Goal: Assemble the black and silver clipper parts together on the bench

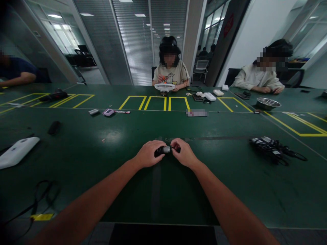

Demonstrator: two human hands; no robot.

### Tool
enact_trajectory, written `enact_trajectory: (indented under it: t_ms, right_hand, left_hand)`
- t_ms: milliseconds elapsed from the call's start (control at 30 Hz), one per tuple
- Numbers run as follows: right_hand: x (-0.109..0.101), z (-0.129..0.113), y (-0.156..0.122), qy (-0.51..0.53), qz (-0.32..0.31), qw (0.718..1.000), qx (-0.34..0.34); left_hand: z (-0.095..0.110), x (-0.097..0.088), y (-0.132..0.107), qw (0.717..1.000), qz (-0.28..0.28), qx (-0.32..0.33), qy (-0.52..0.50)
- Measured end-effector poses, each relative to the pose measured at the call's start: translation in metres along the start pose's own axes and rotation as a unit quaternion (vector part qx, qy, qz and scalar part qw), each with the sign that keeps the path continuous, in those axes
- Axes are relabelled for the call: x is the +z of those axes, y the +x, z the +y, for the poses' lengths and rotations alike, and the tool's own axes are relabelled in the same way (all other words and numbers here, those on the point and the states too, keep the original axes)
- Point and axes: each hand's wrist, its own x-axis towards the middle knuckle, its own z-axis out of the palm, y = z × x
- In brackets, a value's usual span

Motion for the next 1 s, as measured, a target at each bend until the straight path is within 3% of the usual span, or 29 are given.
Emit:
enact_trajectory:
  t_ms: [333,1000]
  right_hand:
    - [-0.0059,0.0025,-0.0023,-0.012,-0.047,0.999,0.011]
    - [-0.0078,0.0,-0.0026,-0.004,-0.045,0.999,0.012]
  left_hand:
    - [-0.0006,0.0026,0.0,1.0,0.006,0.001,0.0]
    - [-0.0021,0.0034,-0.0004,1.0,0.007,0.001,-0.005]
